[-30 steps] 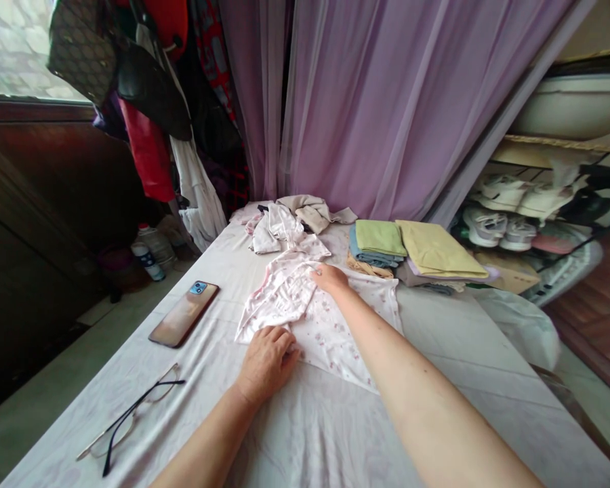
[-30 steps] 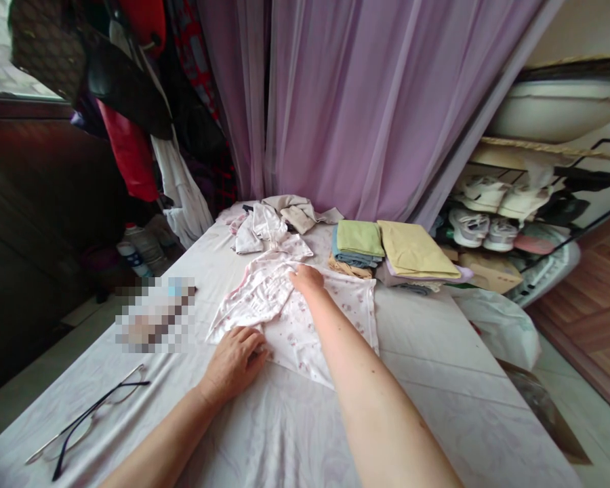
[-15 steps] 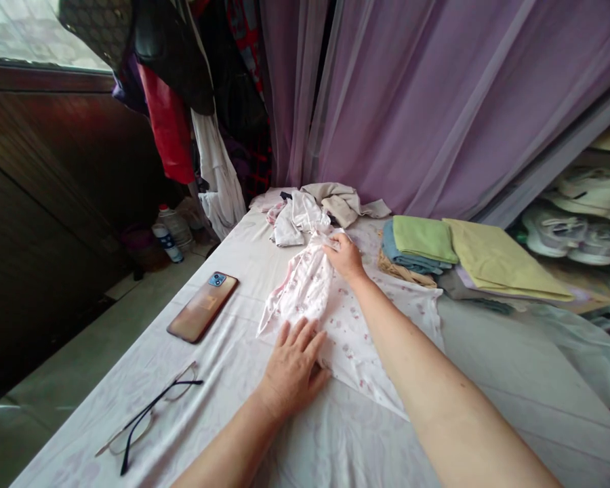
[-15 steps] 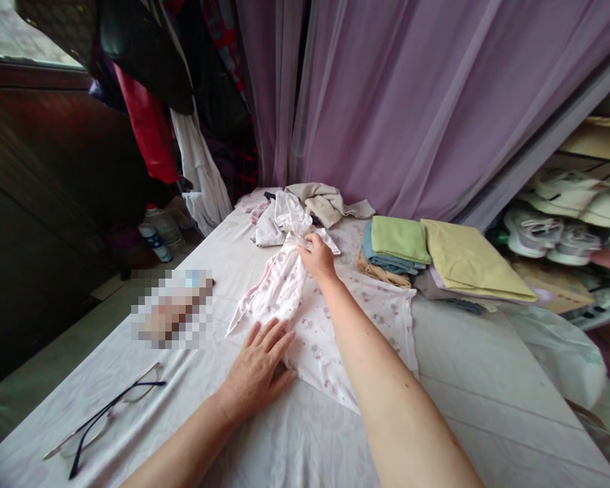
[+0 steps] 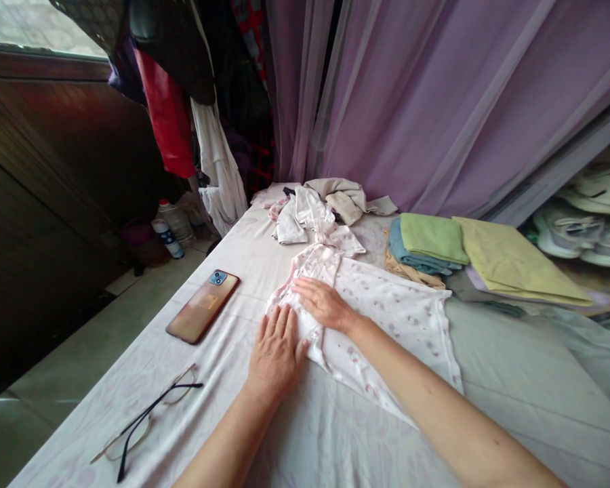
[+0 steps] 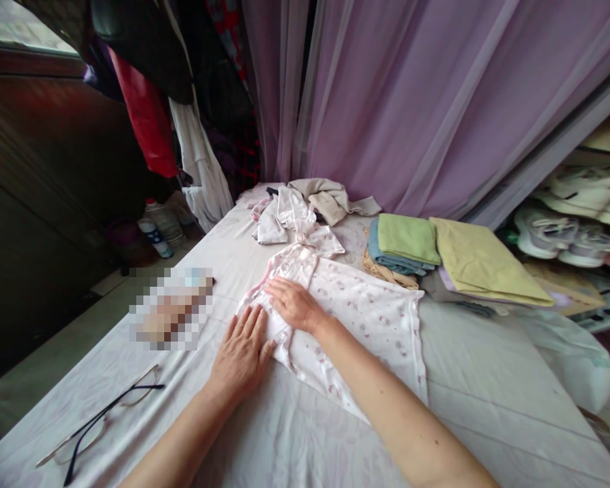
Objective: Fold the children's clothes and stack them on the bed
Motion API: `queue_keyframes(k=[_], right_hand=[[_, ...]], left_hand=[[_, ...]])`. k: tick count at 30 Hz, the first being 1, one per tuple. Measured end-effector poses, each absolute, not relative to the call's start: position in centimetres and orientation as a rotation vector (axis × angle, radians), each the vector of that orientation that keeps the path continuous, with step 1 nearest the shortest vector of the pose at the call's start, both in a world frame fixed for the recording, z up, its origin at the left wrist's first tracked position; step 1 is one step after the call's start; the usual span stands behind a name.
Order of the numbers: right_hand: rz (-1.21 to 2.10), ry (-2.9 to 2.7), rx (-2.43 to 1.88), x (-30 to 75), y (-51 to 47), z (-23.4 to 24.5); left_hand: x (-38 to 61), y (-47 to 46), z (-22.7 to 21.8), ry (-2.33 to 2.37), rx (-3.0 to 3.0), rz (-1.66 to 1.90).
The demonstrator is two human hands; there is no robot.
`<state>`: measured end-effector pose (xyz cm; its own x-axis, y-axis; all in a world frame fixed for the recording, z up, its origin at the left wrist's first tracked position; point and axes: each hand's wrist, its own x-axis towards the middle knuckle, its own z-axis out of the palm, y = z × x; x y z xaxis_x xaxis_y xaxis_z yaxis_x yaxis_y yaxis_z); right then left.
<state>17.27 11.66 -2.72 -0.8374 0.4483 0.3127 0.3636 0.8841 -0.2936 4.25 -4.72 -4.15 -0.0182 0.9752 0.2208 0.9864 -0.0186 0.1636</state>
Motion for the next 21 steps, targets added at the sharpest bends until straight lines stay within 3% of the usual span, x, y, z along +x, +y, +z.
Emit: queue_keyframes(k=[4,12,21], right_hand=[[0.271,-2.907,-0.743,17.9,10.5,-3.5],[0.237,-2.958,-1.207,17.4,17.6,-2.9],[0.111,-2.819,-1.22,16.2,19.2,-3.6]], left_hand=[[4.7,-4.6,-4.7,-2.196,-2.077,-0.391],[4.7,-4.8,-4.0,-2.248,-2.109,-0.381],[4.8,-4.9,-4.0,-2.248,-2.149,-0.445]])
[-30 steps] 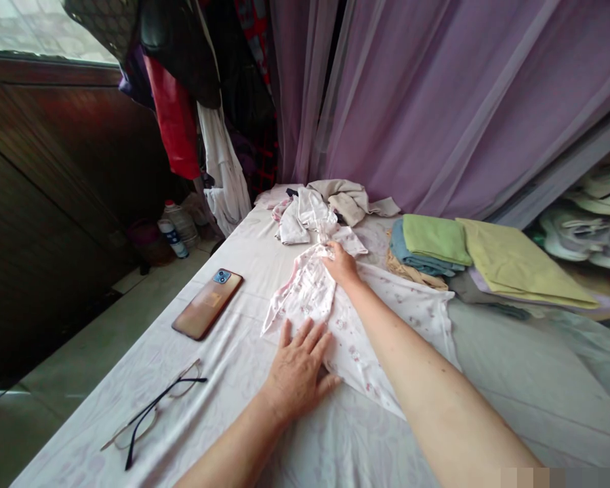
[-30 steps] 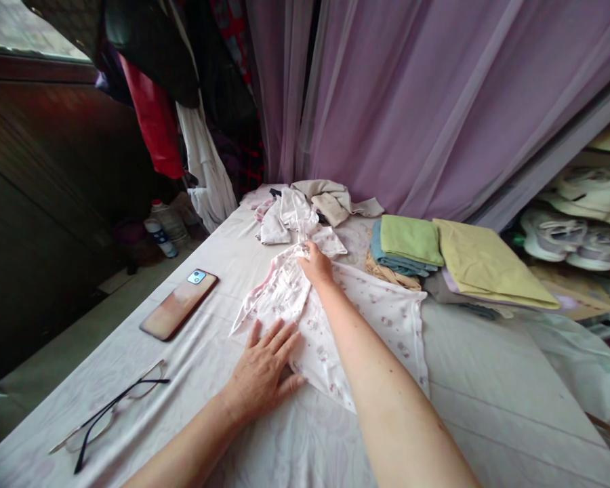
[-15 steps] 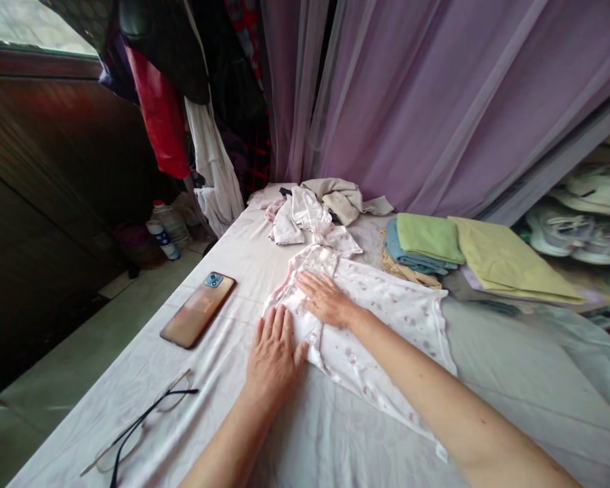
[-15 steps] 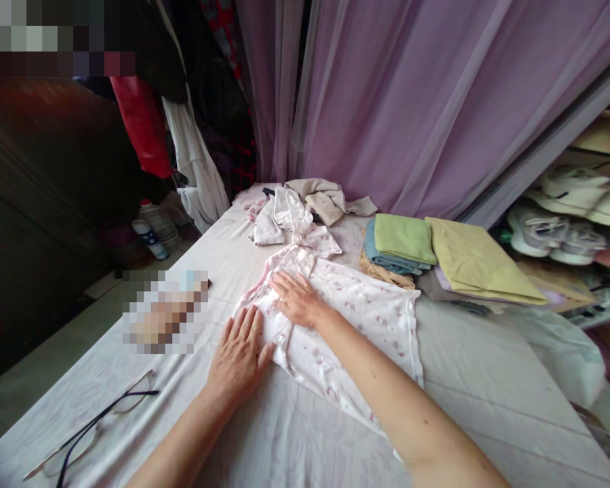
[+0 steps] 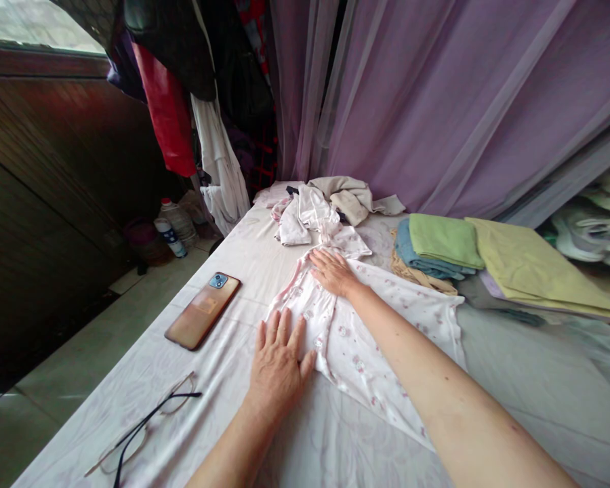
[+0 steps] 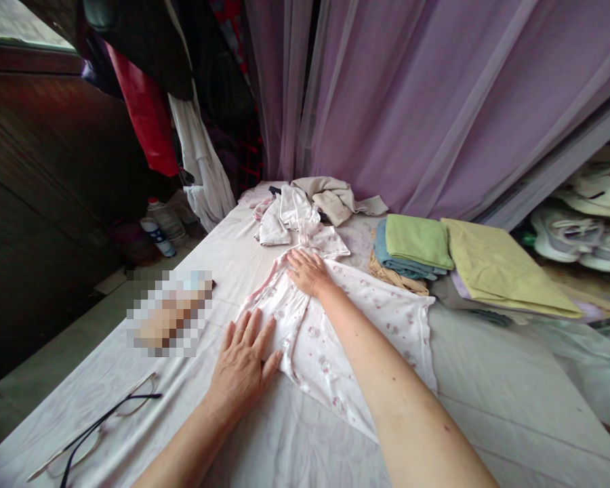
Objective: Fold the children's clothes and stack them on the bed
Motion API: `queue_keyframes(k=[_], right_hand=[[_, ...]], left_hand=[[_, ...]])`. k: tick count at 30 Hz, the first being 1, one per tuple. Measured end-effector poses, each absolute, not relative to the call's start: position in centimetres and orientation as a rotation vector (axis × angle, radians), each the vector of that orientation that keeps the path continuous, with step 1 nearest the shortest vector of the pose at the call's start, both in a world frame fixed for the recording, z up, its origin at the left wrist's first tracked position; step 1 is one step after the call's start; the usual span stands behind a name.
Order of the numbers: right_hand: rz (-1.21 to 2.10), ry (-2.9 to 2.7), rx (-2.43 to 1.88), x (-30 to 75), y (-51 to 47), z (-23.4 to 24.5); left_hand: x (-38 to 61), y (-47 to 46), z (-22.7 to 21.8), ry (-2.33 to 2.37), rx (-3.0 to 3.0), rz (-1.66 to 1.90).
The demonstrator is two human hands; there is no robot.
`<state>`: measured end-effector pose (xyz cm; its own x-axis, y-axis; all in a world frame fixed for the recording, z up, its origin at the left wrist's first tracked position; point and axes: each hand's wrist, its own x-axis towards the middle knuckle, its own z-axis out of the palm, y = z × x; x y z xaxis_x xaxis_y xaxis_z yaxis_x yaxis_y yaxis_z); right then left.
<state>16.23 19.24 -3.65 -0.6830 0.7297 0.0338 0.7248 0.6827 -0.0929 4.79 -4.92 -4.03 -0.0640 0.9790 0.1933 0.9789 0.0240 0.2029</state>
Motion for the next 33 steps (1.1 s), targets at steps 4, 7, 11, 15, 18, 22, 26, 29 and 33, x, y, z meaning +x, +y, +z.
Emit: queue_keyframes(k=[4,7,11,15,18,22,26,29,33], right_hand=[[0.077,-2.652,-1.127,16.0,19.1,-2.7],[0.075,-2.612,-1.126,14.9,19.4,-1.1],[0.104,-2.77,-1.18,12.6,20.5,0.7],[0.15,-2.875,-1.176,11.1,21.6,1.6],[0.136,-2.821,-1.18,10.8,21.8,1.5],[0.131,-2.734,-1.211,10.8,21.2,0.2],[0.147,-2.655,-1.202,11.3,20.8,-0.8],[0.19,-2.497,-1.078,13.3,20.2,-0.9],[0.204,-2.287,-1.097,18.4,17.1,-1.9]], left_hand=[[3.6,-4.5,-3.9,2.278,2.097,0.663],[1.9,-4.0,-3.6,2.443,1.951,0.798],[0.4,-3.7,-3.2,2.55,1.854,0.741],[0.1,-3.9,-3.0,2.473,1.824,0.743],[0.1,-3.9,-2.9,2.455,1.75,0.82],[0.0,-3.9,-2.6,2.467,1.701,0.86],[-0.3,-3.9,-2.8,2.473,1.725,0.809],[-0.2,-3.8,-3.0,2.527,1.731,0.827],[1.2,-3.8,-2.7,2.304,2.068,0.836]])
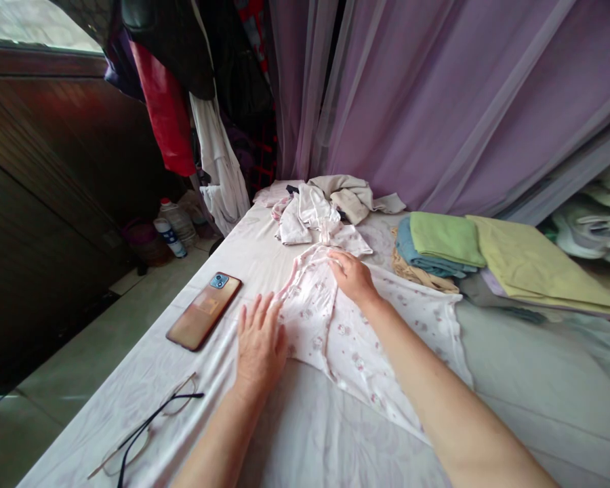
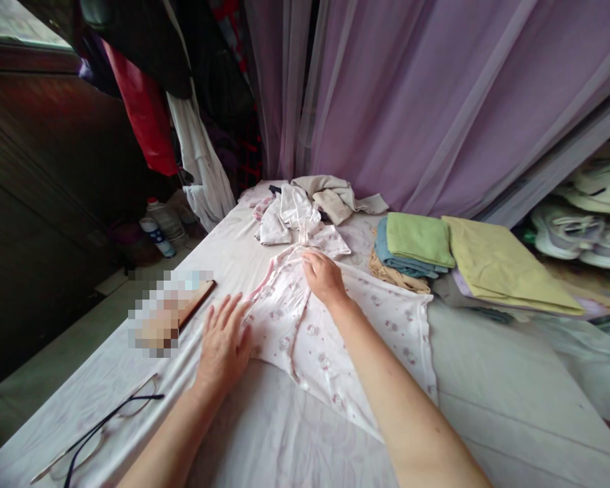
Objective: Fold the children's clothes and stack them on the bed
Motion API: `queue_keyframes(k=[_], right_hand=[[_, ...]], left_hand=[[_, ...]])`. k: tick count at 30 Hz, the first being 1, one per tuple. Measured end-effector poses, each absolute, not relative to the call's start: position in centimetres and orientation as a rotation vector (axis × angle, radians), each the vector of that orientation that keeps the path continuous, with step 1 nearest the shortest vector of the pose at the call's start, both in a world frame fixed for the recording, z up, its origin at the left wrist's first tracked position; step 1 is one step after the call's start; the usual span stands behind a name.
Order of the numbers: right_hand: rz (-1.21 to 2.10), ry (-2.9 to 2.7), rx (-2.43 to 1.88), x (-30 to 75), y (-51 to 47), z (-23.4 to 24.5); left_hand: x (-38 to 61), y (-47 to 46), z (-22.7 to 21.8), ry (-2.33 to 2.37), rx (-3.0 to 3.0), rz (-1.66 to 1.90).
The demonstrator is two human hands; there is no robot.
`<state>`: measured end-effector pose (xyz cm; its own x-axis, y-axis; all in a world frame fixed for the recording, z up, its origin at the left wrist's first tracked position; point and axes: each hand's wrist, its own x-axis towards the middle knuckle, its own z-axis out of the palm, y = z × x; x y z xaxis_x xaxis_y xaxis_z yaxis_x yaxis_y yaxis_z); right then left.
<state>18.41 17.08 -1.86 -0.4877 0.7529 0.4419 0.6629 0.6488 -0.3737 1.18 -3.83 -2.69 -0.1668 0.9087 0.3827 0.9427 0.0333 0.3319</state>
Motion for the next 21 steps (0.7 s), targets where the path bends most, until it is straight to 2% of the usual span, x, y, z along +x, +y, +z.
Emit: queue_keyframes(k=[4,6,10,15,21], right_hand=[[0.173,-2.422,-1.211,22.3,12.7,-3.7],[0.139,-2.549,-1.208,22.9,11.5,-4.1],[0.118,-2.708,-1.304,22.9,12.2,-3.6],[0.121,-2.631,-1.525,22.5,13.8,-3.4],[0.117,-2.653,-1.468,22.1,11.8,-4.0]], left_hand=[[3.8,-4.5,-2.2,-1.766,-2.664,-0.642],[4.7,-4.8,-2.2,-1.702,-2.821,-0.559],[5.1,-5.0,-2.3,-1.741,-2.844,-0.522],[4.8,-4.9,-1.9,-1.748,-2.867,-0.532],[4.9,-5.1,-1.6,-1.733,-2.854,-0.553]])
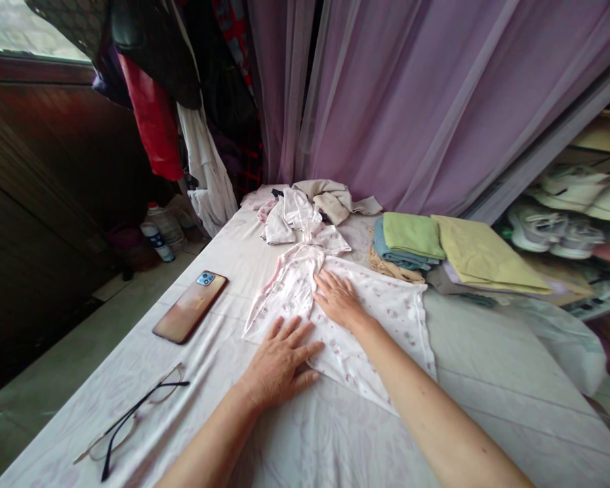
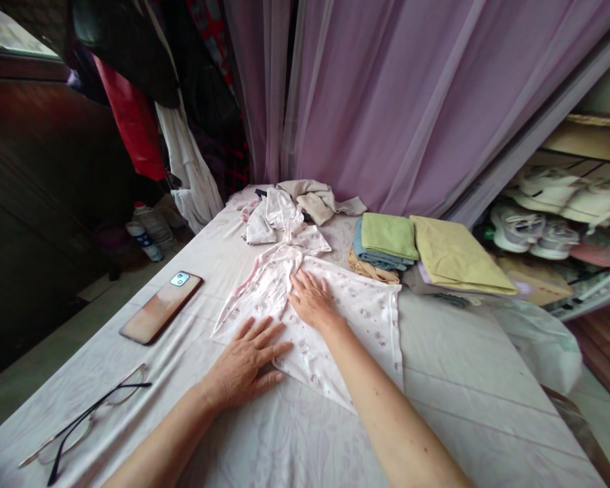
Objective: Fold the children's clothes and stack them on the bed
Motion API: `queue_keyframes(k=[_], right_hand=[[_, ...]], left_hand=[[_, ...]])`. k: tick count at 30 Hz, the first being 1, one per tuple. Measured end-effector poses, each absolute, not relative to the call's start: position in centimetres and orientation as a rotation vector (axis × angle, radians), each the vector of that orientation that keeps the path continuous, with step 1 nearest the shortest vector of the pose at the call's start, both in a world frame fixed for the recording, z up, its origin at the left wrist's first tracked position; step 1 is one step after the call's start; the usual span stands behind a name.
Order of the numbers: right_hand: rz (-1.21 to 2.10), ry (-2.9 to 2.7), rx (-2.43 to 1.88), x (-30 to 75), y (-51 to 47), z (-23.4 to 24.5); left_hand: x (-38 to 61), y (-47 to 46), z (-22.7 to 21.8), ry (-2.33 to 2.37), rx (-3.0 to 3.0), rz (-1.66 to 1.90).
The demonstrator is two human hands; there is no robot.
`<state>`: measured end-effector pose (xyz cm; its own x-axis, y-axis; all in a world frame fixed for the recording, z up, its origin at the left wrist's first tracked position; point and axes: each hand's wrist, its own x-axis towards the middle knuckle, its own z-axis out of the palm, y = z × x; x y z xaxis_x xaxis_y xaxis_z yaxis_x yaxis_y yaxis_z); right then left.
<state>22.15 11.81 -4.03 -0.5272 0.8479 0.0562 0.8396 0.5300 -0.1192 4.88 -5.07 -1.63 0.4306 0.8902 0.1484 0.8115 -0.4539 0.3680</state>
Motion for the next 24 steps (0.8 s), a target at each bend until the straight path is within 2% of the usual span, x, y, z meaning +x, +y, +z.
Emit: queue_keyframes(k=[6,12,19,24], right_hand=[[0.099,-2.572,-1.513,22.1,11.4,-2.5],[0.204,-2.865,-0.964,20.3,10.2,-2.2],[0.248,-2.894,-1.216,18.8,11.7,-1.8],[0.195,-2.908,-1.032,19.1,10.6,-2.2]], left_hand=[[5.1,-5.0,-1.9,1.6,2.438,0.443],[5.4,-4.9,-2.2,1.733,2.325,0.46],[5.1,-4.8,-2.1,1.688,2.283,0.443],[5.3,-4.8,-2.2,1.713,2.275,0.492]])
